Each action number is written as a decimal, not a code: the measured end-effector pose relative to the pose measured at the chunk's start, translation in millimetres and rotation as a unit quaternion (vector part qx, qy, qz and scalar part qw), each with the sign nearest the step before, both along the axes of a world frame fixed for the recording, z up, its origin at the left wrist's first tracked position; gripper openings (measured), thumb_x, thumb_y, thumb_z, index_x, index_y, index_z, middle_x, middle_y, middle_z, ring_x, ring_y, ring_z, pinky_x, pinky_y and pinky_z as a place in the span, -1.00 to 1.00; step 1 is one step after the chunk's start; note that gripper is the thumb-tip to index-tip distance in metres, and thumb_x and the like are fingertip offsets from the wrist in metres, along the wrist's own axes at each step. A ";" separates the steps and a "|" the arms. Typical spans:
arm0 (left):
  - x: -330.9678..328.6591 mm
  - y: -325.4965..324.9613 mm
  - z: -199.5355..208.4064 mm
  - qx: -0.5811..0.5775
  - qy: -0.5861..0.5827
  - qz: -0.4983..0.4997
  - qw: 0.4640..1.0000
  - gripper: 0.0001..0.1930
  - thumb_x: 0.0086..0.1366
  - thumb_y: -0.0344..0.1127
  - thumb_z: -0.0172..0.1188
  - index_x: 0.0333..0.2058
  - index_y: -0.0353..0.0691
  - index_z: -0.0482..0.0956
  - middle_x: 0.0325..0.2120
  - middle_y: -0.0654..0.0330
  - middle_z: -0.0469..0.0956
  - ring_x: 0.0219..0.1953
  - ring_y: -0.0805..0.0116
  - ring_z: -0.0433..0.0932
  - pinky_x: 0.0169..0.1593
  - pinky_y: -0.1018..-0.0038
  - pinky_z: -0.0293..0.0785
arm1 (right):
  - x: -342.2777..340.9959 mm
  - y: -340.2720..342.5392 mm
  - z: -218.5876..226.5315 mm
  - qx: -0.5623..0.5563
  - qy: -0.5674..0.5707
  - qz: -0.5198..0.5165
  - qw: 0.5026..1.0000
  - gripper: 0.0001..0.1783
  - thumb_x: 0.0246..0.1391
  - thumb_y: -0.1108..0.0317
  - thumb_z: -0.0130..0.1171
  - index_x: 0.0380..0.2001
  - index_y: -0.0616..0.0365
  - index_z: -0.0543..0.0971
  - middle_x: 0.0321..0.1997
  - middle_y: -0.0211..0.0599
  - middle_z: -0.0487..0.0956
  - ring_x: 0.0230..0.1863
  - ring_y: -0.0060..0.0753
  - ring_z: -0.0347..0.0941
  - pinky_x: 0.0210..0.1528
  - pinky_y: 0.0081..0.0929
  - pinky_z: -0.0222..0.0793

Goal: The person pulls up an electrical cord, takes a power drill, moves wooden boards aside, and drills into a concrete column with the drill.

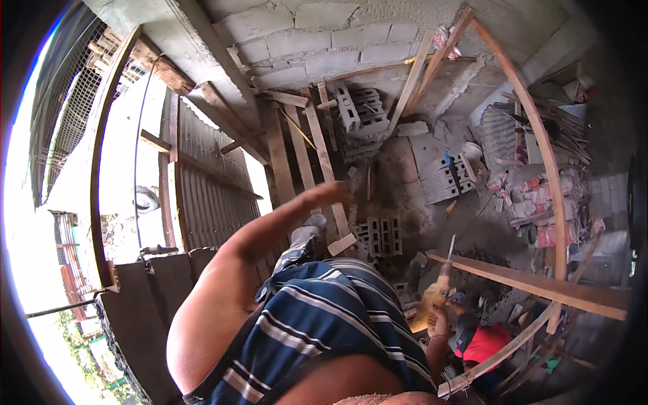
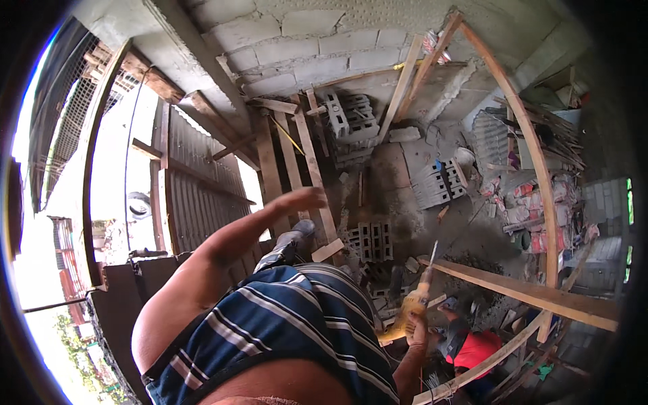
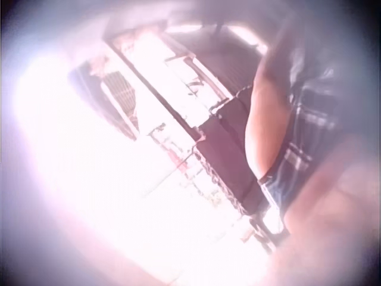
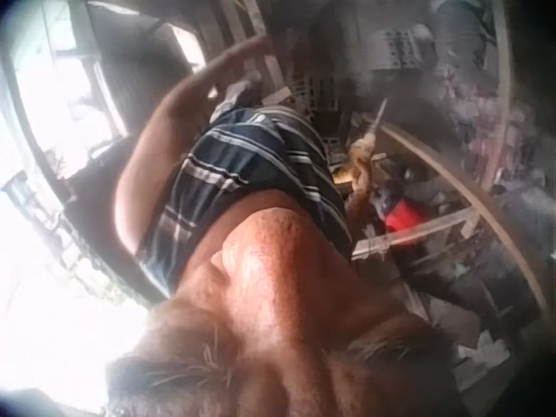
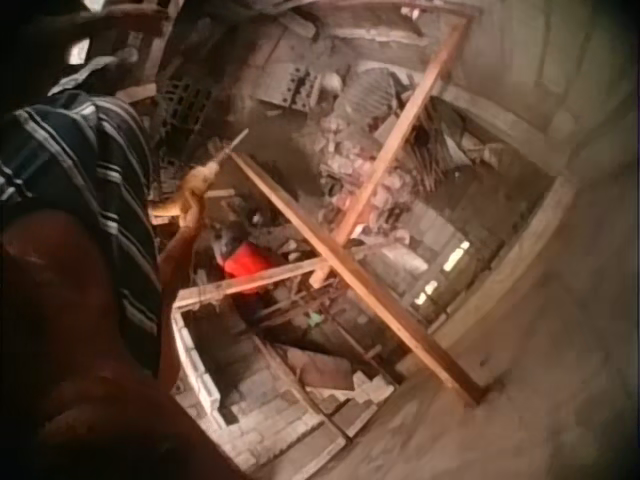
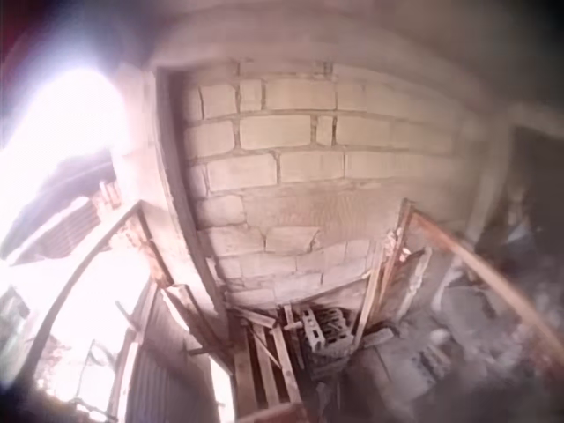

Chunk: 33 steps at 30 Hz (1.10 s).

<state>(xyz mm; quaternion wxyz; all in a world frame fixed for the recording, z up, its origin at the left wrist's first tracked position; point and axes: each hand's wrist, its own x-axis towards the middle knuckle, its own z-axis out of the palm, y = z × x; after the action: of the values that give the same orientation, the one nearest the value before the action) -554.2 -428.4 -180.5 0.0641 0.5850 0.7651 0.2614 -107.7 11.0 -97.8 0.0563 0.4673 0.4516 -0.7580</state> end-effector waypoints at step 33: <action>274.0 -285.7 -90.9 -0.428 -0.631 0.362 0.537 -0.62 0.40 0.01 0.02 -0.01 -0.10 0.58 -0.09 0.21 0.57 -0.07 0.24 0.55 0.06 0.19 0.50 | 63.1 13.5 -6.8 0.136 -0.215 0.227 0.940 -0.83 0.11 0.30 0.32 -0.28 -0.01 0.53 -0.51 -0.62 0.42 -0.58 -0.69 0.34 -0.63 -0.66 0.20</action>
<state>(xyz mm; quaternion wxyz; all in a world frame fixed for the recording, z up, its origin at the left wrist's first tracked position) -280.3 -714.1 -271.4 0.6724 -0.1554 0.6940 0.2051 -44.6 24.5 -104.7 0.2584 0.5079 0.6214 -0.5378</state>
